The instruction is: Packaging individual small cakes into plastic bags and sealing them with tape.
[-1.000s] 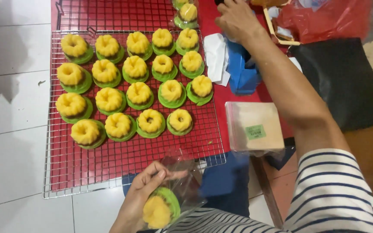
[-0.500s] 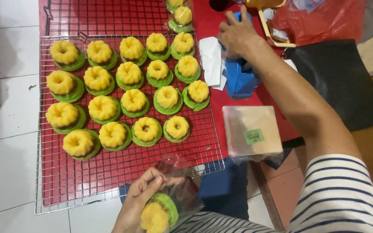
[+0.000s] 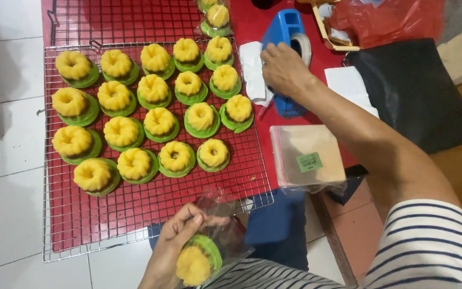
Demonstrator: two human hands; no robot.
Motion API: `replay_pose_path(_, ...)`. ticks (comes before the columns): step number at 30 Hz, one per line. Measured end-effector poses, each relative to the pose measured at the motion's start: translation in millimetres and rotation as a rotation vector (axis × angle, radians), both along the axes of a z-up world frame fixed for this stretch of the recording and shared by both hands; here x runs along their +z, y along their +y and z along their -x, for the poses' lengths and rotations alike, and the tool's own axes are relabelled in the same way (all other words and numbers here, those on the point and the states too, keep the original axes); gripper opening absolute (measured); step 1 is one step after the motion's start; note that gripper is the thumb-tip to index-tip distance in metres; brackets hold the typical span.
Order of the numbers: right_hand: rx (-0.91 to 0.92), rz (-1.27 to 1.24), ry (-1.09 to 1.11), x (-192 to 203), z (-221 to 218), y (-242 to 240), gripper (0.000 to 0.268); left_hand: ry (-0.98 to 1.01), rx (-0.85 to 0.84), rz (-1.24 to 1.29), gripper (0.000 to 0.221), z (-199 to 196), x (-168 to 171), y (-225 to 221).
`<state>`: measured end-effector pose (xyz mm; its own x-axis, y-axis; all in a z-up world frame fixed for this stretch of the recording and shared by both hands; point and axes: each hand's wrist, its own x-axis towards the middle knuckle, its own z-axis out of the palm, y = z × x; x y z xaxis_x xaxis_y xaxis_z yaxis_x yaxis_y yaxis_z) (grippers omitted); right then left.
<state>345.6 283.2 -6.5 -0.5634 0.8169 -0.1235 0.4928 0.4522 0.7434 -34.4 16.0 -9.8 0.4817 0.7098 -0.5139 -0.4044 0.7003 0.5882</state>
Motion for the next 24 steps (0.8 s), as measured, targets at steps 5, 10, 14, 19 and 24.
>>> replay_pose_path(5, -0.360, 0.334, 0.515, 16.4, 39.2, -1.1, 0.021, -0.007, -0.005, 0.004, 0.013, -1.6, 3.8, -2.2)
replay_pose_path(10, -0.351, 0.495, 1.013, -22.1, 17.4, 21.3, 0.041, -0.028, 0.002, 0.009, 0.015, 1.6, 3.3, -5.2)
replay_pose_path(14, -0.328, 0.465, 1.011, -26.3, 17.7, 28.5, 0.040, 0.021, 0.015, -0.007, 0.016, 4.7, 8.4, -4.4)
replay_pose_path(19, -0.618, 0.395, 0.632, -30.7, 29.4, 25.2, 0.026, -0.009, -0.024, -0.146, 0.015, 3.7, 3.1, -7.0)
replay_pose_path(24, -0.554, 0.404, 0.843, -28.8, 24.2, 17.7, 0.021, -0.047, -0.005, -0.167, 0.013, 1.4, 9.2, -8.8)
